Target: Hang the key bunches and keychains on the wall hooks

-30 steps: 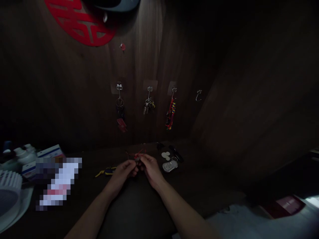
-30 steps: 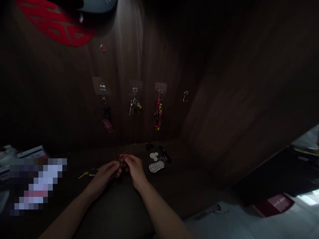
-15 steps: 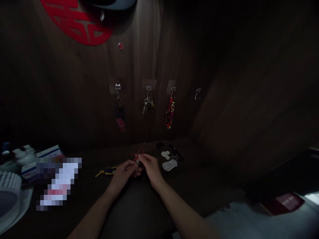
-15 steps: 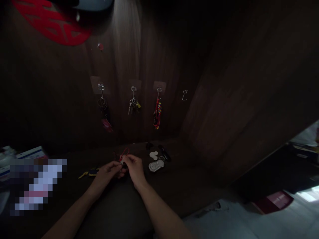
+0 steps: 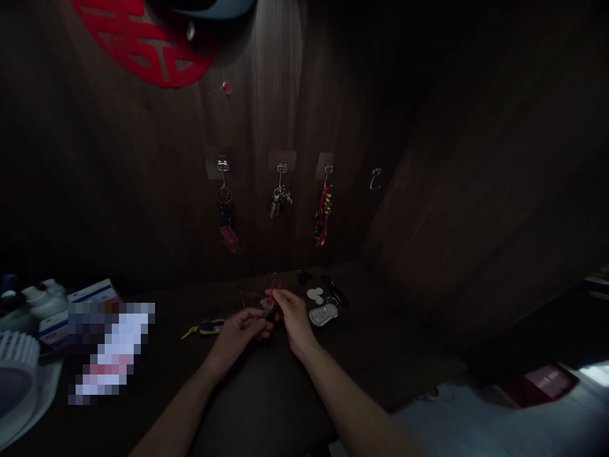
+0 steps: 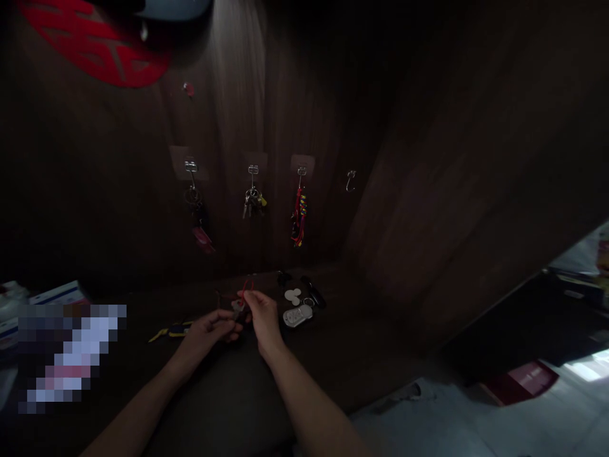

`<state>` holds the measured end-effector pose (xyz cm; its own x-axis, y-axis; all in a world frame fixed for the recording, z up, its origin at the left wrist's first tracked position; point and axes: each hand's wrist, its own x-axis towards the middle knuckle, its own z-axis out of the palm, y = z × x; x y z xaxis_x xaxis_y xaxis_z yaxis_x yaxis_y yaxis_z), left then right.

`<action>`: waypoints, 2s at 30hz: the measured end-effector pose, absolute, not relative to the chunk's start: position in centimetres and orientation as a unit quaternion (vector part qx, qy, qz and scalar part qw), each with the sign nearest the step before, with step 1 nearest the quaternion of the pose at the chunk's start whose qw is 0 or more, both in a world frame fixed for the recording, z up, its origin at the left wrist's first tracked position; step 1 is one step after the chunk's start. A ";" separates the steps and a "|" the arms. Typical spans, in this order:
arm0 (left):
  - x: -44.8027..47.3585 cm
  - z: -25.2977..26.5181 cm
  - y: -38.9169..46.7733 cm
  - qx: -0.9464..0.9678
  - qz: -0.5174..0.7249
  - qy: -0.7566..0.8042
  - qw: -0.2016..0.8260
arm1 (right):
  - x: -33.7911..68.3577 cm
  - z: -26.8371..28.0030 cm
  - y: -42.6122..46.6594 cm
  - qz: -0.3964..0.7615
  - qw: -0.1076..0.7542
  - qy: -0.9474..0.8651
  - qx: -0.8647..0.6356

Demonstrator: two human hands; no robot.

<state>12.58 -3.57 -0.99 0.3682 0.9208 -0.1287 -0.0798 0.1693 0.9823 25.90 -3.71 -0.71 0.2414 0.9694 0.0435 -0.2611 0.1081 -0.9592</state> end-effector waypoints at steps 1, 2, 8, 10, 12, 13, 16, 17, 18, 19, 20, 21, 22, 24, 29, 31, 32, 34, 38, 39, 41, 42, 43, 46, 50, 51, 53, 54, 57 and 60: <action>12.6 -1.0 -3.6 0.515 0.386 0.409 0.647 | 25.9 -0.8 -3.7 0.486 0.636 -0.382 -0.462; 12.6 -0.9 -3.6 0.515 0.386 0.410 0.646 | 25.9 -0.8 -3.7 0.490 0.634 -0.381 -0.461; 12.6 -1.1 -3.5 0.516 0.391 0.411 0.642 | 25.8 -0.7 -3.8 0.525 0.616 -0.377 -0.450; 12.6 -1.2 -3.3 0.512 0.393 0.408 0.645 | 25.6 -0.6 -4.0 0.527 0.613 -0.385 -0.445; 12.6 -1.3 -3.3 0.510 0.395 0.407 0.647 | 25.5 -0.4 -4.1 0.518 0.614 -0.397 -0.445; 12.5 -1.3 -3.2 0.510 0.394 0.406 0.647 | 25.5 -0.4 -4.1 0.511 0.615 -0.401 -0.446; 12.5 -1.2 -3.3 0.514 0.395 0.403 0.646 | 25.5 -0.5 -4.0 0.494 0.621 -0.402 -0.457; 12.5 -1.2 -3.4 0.514 0.395 0.402 0.647 | 25.7 -0.5 -3.9 0.488 0.623 -0.400 -0.462; 12.5 -1.2 -3.4 0.513 0.396 0.400 0.648 | 25.8 -0.5 -3.8 0.481 0.627 -0.396 -0.467; 12.5 -1.2 -3.4 0.512 0.397 0.399 0.649 | 26.0 -0.6 -3.7 0.475 0.632 -0.390 -0.472; 12.4 -1.2 -3.3 0.510 0.399 0.400 0.649 | 26.3 -0.6 -3.6 0.469 0.639 -0.382 -0.475; 12.4 -1.3 -3.3 0.509 0.401 0.401 0.647 | 26.6 -0.5 -3.4 0.464 0.648 -0.374 -0.475; 12.4 -1.3 -3.3 0.510 0.404 0.403 0.644 | 26.9 -0.5 -3.3 0.460 0.657 -0.364 -0.473; 12.4 -1.4 -3.1 0.517 0.405 0.407 0.635 | 27.6 -0.3 -3.1 0.456 0.676 -0.345 -0.464; 12.4 -1.4 -2.9 0.547 0.395 0.409 0.615 | 29.3 0.8 -2.9 0.465 0.708 -0.316 -0.428; 12.5 -1.4 -2.9 0.561 0.386 0.409 0.608 | 30.1 1.4 -2.8 0.468 0.711 -0.316 -0.419; 12.5 -1.4 -2.9 0.569 0.381 0.408 0.604 | 30.5 1.7 -2.6 0.465 0.713 -0.318 -0.417; 12.5 -1.5 -2.9 0.582 0.375 0.403 0.598 | 31.3 2.5 -2.3 0.450 0.720 -0.326 -0.416; 12.5 -1.6 -2.8 0.589 0.366 0.402 0.597 | 33.1 4.5 -1.0 0.391 0.743 -0.346 -0.418; 12.5 -1.5 -2.8 0.589 0.365 0.403 0.598 | 33.6 5.2 -0.6 0.374 0.749 -0.354 -0.417; 12.5 -1.4 -2.9 0.590 0.362 0.402 0.599 | 34.5 6.8 0.1 0.346 0.758 -0.371 -0.410; 12.5 -1.3 -2.9 0.591 0.361 0.401 0.600 | 34.9 7.7 0.4 0.333 0.761 -0.381 -0.407; 12.5 -1.3 -2.9 0.591 0.358 0.401 0.601 | 35.3 8.6 0.8 0.323 0.763 -0.389 -0.402; 12.5 -1.2 -2.8 0.588 0.355 0.402 0.605 | 36.3 11.3 1.9 0.305 0.761 -0.411 -0.398; 12.5 -0.9 -2.8 0.588 0.356 0.400 0.606 | 37.1 14.0 3.4 0.295 0.753 -0.436 -0.395; 12.6 -0.8 -2.9 0.587 0.355 0.402 0.606 | 37.2 14.5 3.7 0.297 0.750 -0.440 -0.394; 12.6 -0.6 -3.0 0.584 0.355 0.407 0.606 | 37.4 15.1 4.4 0.313 0.740 -0.442 -0.399; 12.7 -0.5 -3.1 0.581 0.357 0.408 0.606 | 37.5 15.3 4.7 0.325 0.734 -0.438 -0.404; 12.7 -0.5 -3.2 0.577 0.363 0.404 0.609 | 37.5 15.2 5.3 0.356 0.721 -0.423 -0.418; 12.6 -0.7 -3.0 0.581 0.366 0.393 0.611 | 37.5 14.5 5.4 0.365 0.717 -0.415 -0.424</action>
<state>12.58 -3.03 -0.73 0.4230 0.9044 -0.0561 0.0100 0.0573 0.9983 37.46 5.42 14.47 0.3882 0.8763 0.2854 -0.1715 0.3730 -0.9118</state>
